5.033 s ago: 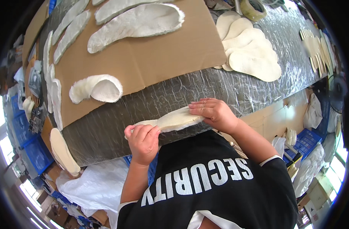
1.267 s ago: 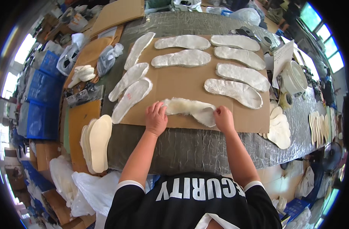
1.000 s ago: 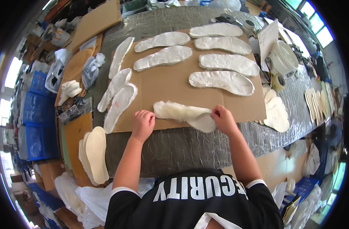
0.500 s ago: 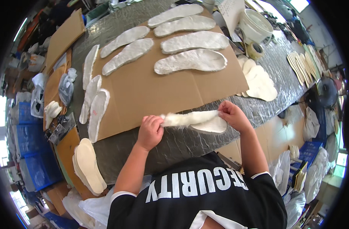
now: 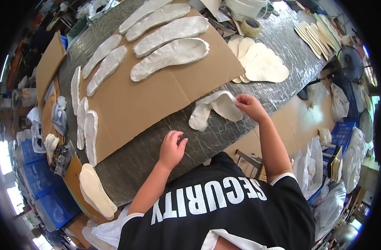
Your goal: The recorder is inspecting and organizing white fuzzy shoe insoles on a workbench, checking their edges and placing them onto a cardboard sheet.
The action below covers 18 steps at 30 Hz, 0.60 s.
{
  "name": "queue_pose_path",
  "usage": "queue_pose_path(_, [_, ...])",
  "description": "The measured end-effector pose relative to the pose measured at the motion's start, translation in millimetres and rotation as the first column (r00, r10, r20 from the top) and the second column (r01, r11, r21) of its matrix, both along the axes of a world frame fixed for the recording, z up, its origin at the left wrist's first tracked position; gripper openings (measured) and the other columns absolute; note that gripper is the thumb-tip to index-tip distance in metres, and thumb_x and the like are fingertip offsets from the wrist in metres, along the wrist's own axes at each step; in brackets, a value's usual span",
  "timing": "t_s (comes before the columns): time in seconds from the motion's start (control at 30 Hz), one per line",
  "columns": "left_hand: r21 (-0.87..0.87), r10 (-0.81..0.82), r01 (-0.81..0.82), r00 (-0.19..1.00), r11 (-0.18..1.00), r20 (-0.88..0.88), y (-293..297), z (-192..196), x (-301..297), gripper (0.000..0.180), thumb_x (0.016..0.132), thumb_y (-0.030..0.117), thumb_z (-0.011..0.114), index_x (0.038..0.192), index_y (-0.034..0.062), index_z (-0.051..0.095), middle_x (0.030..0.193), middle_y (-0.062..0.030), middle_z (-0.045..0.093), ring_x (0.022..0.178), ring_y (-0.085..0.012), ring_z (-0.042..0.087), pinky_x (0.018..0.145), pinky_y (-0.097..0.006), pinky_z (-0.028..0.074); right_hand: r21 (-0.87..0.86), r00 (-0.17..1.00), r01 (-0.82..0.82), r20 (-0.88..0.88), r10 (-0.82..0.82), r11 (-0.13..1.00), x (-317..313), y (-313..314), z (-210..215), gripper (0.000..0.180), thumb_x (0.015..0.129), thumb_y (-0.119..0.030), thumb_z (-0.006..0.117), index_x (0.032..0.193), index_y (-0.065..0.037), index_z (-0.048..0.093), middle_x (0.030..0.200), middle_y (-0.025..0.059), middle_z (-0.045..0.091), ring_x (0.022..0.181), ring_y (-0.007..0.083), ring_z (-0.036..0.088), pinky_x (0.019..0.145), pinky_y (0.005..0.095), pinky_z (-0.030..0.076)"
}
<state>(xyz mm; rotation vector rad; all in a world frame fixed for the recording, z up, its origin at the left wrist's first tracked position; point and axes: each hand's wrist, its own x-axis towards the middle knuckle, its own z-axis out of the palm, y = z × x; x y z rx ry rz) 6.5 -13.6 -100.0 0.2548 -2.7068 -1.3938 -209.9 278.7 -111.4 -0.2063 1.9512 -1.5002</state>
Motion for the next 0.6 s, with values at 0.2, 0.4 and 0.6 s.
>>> queue_pose_path(0.2, [-0.258,-0.307,0.228,0.894,0.939,-0.327,38.1,4.3,-81.8,0.011,0.082,0.008,0.067,0.092,0.0025,0.066,0.096,-0.0139,0.066,0.096,-0.0337,0.062,0.089,-0.042,0.048,-0.091,0.984,0.138,0.125,-0.126,0.986,-9.1,17.3,15.2,0.006,0.09,-0.004,0.063,0.094,-0.009,0.063,0.079,-0.0051,0.061,0.072,0.0045,0.055,0.065,0.0214,0.045])
queue_pose_path(0.4, [-0.351,-0.424,0.38,0.904,0.856,-0.054,36.9,-17.2,-100.3,0.023,0.084,0.006,0.06,0.106,0.0075,0.066,0.093,-0.0091,0.069,0.097,-0.0271,0.063,0.089,-0.042,0.043,-0.126,0.94,0.073,0.34,-0.026,0.989,-51.1,63.1,2.4,0.007,0.088,-0.006,0.067,0.093,-0.011,0.065,0.079,-0.004,0.063,0.067,0.0058,0.056,0.058,0.022,0.046])
queue_pose_path(0.6, [-0.478,-0.376,0.411,0.91,0.776,0.173,59.7,6.4,-96.5,0.028,0.081,0.011,0.067,0.109,0.0121,0.067,0.09,-0.0053,0.068,0.092,-0.0254,0.061,0.083,-0.042,0.04,0.012,0.813,0.58,-0.066,-0.579,0.814,-72.4,103.4,-13.4,0.011,0.09,-0.011,0.067,0.1,-0.009,0.066,0.095,0.0012,0.067,0.081,0.0099,0.061,0.068,0.0245,0.049])
